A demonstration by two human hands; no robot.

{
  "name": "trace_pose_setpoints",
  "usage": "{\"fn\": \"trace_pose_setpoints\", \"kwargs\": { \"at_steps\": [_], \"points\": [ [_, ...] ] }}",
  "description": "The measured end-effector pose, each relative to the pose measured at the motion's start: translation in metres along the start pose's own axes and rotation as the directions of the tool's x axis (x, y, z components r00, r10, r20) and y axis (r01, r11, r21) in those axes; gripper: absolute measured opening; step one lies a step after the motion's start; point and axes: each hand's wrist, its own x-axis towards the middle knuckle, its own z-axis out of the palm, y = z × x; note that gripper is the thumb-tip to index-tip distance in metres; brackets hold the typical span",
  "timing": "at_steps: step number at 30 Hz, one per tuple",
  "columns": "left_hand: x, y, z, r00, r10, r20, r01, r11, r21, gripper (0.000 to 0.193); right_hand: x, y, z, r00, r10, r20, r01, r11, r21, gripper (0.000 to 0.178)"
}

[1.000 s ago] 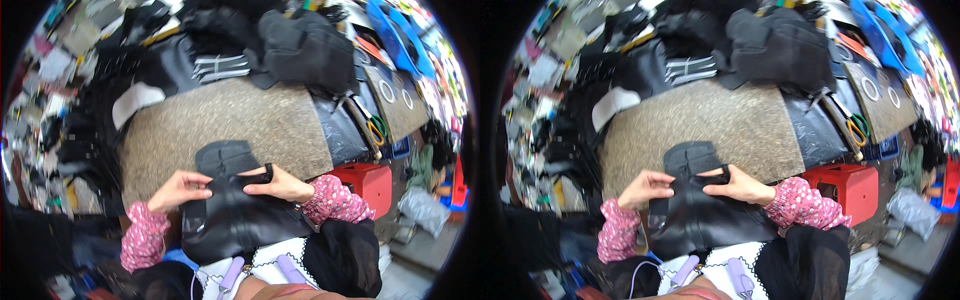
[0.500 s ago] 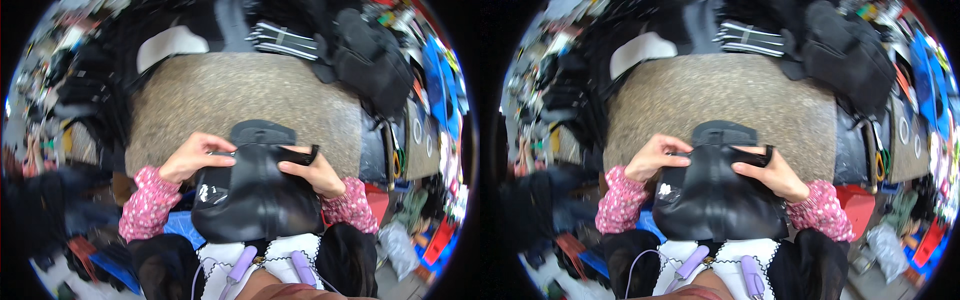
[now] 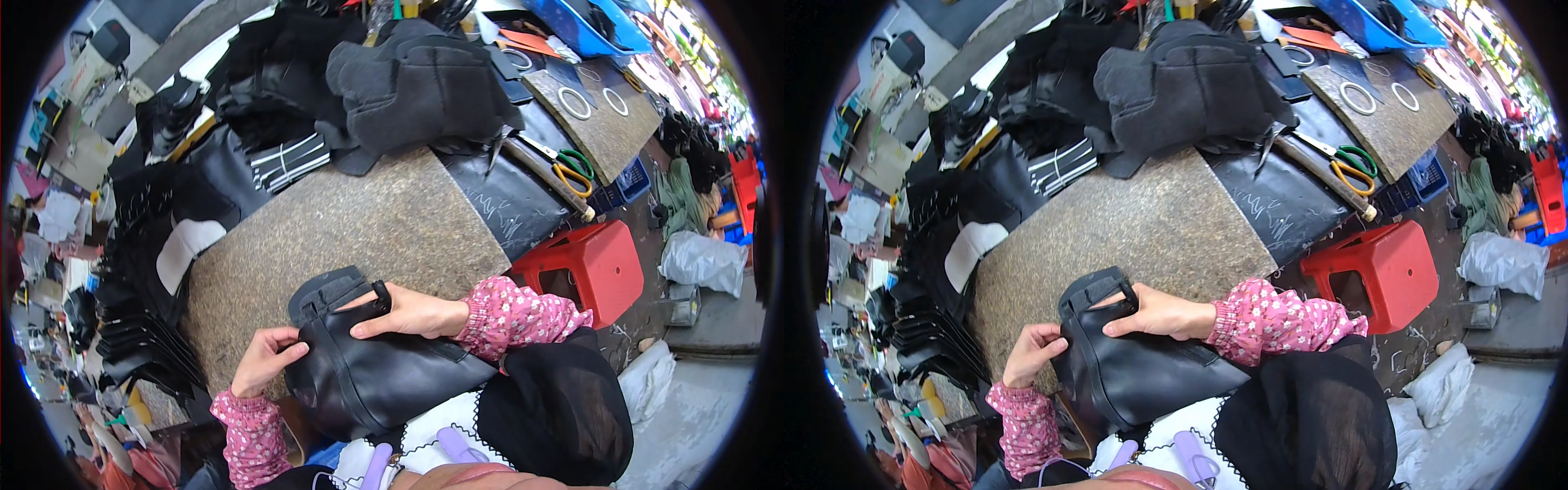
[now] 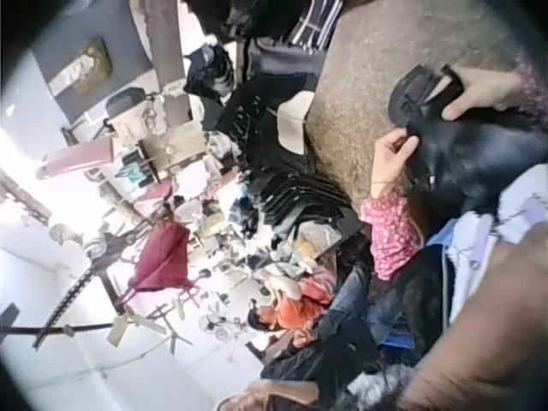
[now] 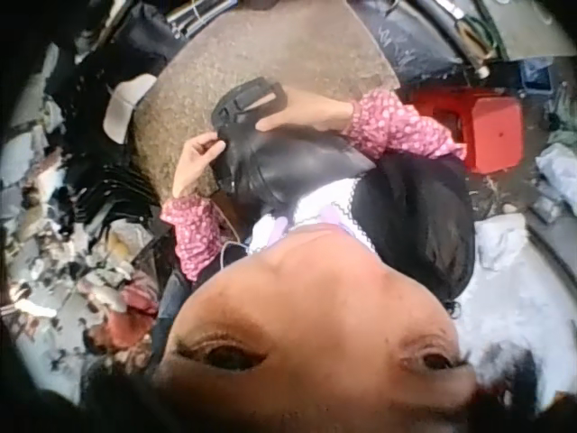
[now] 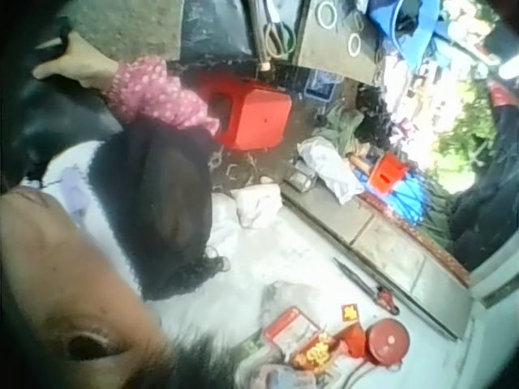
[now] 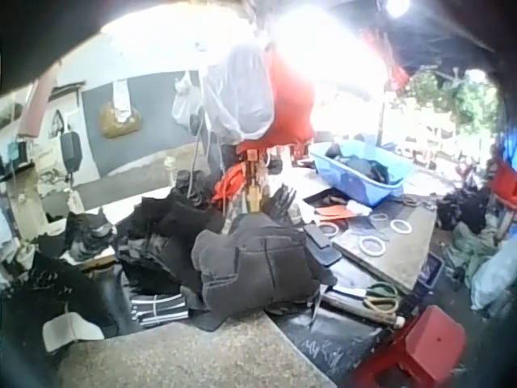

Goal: Manually aligning and preparing shoe upper leather pieces for stitching at a workstation.

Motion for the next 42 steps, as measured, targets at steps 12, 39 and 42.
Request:
{"fn": "trace_pose_setpoints", "kwargs": {
  "at_steps": [12, 39, 42],
  "points": [
    [-0.006, -0.005, 0.031, 0.988, 0.016, -0.15, -0.029, 0.996, -0.084, 0.023, -0.026, 0.018, -0.005, 0.991, -0.12, -0.052, 0.106, 0.97, -0.218, 0.039],
    [-0.012, -0.017, 0.019, 0.983, 0.035, -0.182, -0.048, 0.996, -0.069, 0.017, -0.027, 0.011, -0.003, 0.996, -0.088, -0.002, 0.084, 0.955, -0.283, 0.04],
    [-0.014, -0.018, 0.019, 0.985, 0.028, -0.169, -0.043, 0.995, -0.086, 0.019, -0.029, 0.016, -0.002, 0.992, -0.126, -0.012, 0.117, 0.949, -0.293, 0.041]
  ]
}}
